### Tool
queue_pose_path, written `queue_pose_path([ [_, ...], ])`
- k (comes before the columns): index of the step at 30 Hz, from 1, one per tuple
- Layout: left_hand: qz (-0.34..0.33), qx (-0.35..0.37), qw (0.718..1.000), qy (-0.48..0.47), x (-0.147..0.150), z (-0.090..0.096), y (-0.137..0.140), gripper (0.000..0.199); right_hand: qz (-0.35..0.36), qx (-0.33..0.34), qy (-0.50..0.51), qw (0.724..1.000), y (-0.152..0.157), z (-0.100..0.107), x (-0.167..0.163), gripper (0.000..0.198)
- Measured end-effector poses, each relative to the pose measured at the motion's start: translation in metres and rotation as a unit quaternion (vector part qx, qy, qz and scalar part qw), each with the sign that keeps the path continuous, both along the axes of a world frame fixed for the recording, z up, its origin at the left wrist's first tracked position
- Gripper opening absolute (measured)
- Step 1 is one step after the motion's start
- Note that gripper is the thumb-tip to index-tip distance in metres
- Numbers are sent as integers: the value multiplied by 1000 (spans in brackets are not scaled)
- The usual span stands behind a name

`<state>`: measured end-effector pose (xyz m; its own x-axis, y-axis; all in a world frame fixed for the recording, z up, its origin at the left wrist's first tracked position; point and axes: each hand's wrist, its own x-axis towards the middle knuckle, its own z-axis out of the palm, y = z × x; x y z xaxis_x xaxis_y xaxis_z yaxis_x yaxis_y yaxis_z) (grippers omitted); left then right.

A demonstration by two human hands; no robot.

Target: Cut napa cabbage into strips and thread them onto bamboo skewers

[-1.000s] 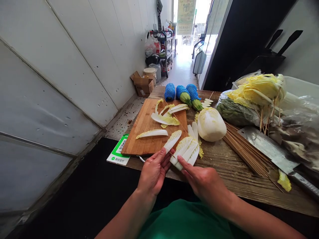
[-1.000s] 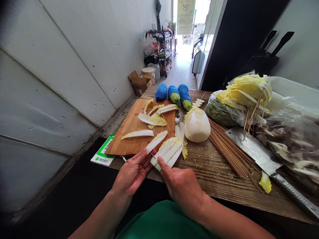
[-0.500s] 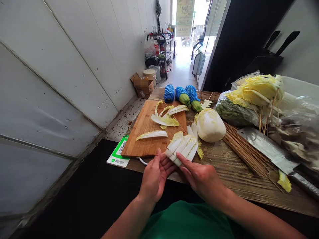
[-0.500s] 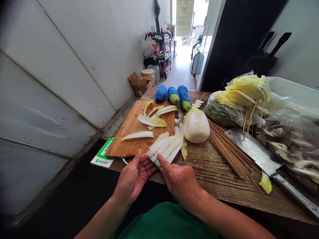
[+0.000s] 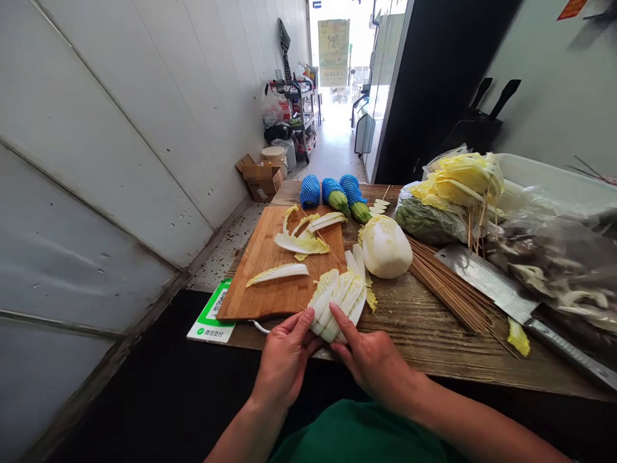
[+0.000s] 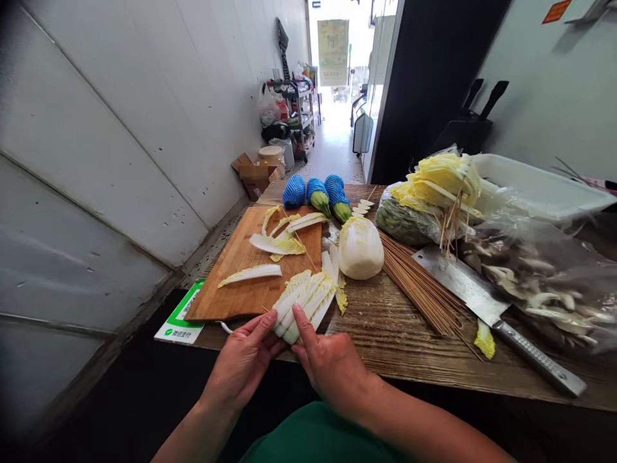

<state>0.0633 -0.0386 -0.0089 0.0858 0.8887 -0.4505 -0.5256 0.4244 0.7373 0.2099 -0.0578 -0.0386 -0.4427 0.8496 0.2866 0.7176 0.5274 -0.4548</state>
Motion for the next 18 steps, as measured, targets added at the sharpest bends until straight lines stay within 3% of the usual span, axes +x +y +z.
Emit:
queue_pose_path([
  [8,-54,34,997,36,-9,9,-2,23,25,-108,111,988,-13,10,25,66],
  [10,-78,46,993,70,-13,13,-5,26,10,-148,142,979,-20,15,33,52],
  [13,-87,58,990,96,-13,16,-12,27,-30,-197,159,967,-25,21,40,15],
  [18,-97,105,984,102,-15,16,-26,27,61,-245,220,942,-30,34,50,28],
])
